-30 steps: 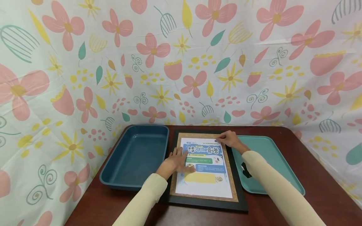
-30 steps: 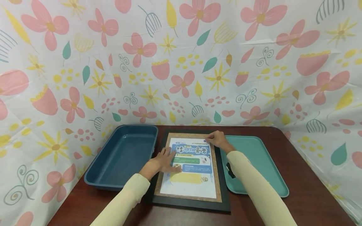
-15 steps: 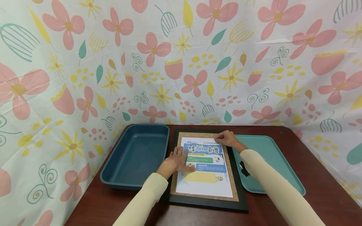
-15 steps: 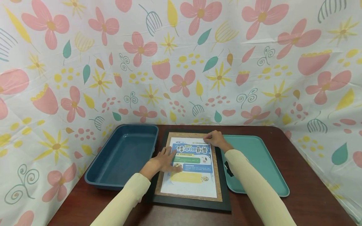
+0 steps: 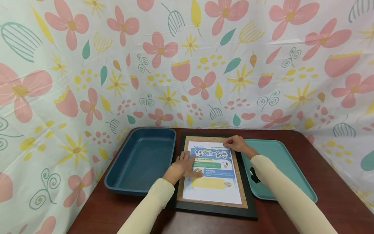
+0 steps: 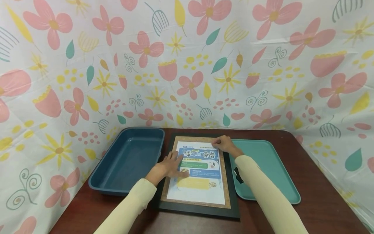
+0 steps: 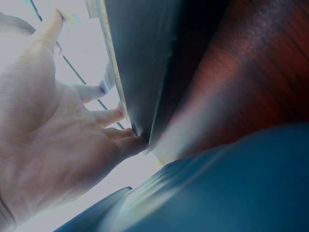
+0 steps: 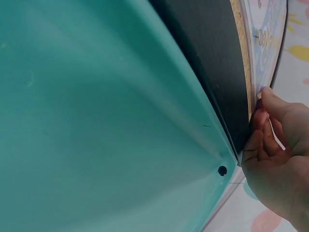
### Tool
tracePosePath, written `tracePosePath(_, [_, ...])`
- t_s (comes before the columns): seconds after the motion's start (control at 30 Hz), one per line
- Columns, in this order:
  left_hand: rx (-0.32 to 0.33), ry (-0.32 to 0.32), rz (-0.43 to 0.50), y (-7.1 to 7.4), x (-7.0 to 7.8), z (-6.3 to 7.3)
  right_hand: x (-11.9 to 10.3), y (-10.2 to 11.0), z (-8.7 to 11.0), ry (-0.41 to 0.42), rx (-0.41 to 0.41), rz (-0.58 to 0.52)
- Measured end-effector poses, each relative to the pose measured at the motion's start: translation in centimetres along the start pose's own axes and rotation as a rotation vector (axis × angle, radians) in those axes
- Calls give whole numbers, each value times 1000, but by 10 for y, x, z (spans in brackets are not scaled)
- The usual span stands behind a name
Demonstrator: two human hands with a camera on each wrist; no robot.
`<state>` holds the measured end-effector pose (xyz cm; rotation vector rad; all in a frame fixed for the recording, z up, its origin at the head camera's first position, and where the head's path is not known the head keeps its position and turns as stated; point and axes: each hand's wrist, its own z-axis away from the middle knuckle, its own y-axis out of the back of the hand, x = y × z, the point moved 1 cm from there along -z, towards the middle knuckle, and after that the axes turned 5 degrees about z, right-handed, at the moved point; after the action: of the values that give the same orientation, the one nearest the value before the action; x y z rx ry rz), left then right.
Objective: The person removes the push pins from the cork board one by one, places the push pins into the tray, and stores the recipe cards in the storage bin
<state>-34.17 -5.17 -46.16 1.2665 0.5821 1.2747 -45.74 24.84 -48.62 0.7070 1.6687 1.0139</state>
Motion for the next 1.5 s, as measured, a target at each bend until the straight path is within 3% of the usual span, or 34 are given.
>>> tracePosePath(0.93, [0, 7, -12, -2, -2, -4, 7, -2, -3, -72, -42, -43])
tracePosePath(1.27, [-9, 8, -20, -2, -1, -4, 7, 4, -4, -38, -80, -39])
tracePosePath(1.5, [-12, 6, -8, -1, 0, -2, 8, 6, -4, -10, -64, -27])
